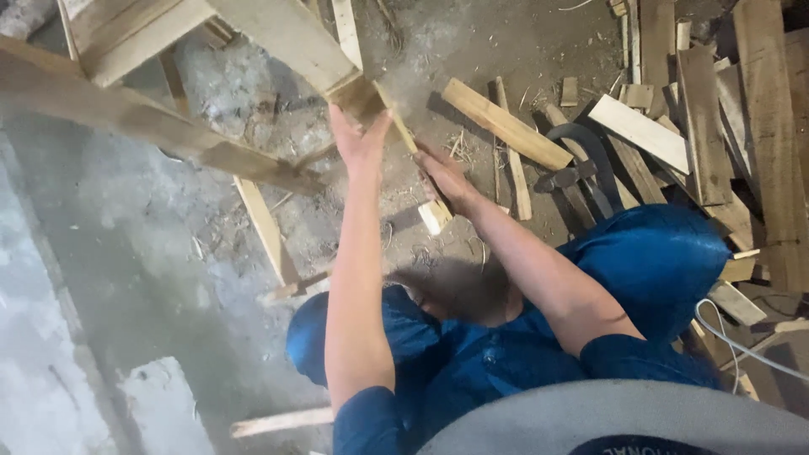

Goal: The person sits on the floor of a woodworking workshop assembling a small wooden stool frame. They fit wooden slats and cross pieces together, hammer nails into the joints with a hammer, pull and adjust fasteners with pliers, and press the frame parts together by hand to seat them.

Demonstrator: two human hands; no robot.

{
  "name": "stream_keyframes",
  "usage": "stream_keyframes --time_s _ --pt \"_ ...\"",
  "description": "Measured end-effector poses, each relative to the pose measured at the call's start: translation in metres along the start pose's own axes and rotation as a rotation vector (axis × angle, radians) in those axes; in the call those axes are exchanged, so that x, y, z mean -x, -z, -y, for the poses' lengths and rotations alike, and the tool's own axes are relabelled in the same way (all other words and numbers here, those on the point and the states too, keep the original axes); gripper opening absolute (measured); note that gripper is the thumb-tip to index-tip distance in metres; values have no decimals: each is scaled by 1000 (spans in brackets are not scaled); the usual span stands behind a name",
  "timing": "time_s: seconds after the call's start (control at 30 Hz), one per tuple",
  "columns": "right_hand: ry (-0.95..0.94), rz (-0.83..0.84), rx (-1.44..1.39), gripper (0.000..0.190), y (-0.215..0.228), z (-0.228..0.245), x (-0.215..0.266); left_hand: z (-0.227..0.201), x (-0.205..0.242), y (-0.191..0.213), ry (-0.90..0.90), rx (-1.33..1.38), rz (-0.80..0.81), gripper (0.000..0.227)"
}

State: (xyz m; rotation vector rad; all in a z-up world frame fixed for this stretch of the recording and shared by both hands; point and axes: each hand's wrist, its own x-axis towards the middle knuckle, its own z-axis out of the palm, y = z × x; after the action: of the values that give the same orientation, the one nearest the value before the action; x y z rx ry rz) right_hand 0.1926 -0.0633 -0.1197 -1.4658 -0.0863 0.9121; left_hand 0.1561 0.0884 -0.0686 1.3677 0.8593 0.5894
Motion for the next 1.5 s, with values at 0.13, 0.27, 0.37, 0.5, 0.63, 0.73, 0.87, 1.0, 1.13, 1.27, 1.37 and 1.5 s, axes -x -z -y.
stream_keyframes --time_s 0.13,0.27,0.37,0.5,0.63,0.73,0.87,1.0,1.13,1.27,1.37,1.5 --pt "17 37 -102 52 4 -5 5 14 -12 -8 -39 36 -47 104" --pt "-9 36 -85 54 10 -30 -18 17 -13 -13 -88 77 -84 99" --pt "4 60 -51 58 4 -10 -1 19 -15 -12 -127 94 -86 88" --pt "11 62 -81 57 3 -12 -3 31 -21 -16 -168 88 -62 97" --pt "52 83 -31 58 5 -15 -6 56 -36 -18 -270 -24 -80 110" --pt "76 82 -10 58 2 -20 -10 68 -46 -30 -276 -58 -147 115" --pt "93 76 62 59 2 -16 -7 61 -40 -40 -202 -172 -267 111" --pt "96 61 195 64 5 -5 11 66 -39 -41 -129 -236 -319 113" --pt "128 126 232 76 9 5 15 50 -35 -45 -107 -176 -360 113" --pt "89 147 280 88 9 20 20 48 -45 -50 -55 -153 -384 112" --pt "66 152 264 83 10 15 15 58 -43 -49 -26 -203 -363 114" --pt "76 161 262 86 14 4 6 57 -52 -54 -18 -206 -389 116"
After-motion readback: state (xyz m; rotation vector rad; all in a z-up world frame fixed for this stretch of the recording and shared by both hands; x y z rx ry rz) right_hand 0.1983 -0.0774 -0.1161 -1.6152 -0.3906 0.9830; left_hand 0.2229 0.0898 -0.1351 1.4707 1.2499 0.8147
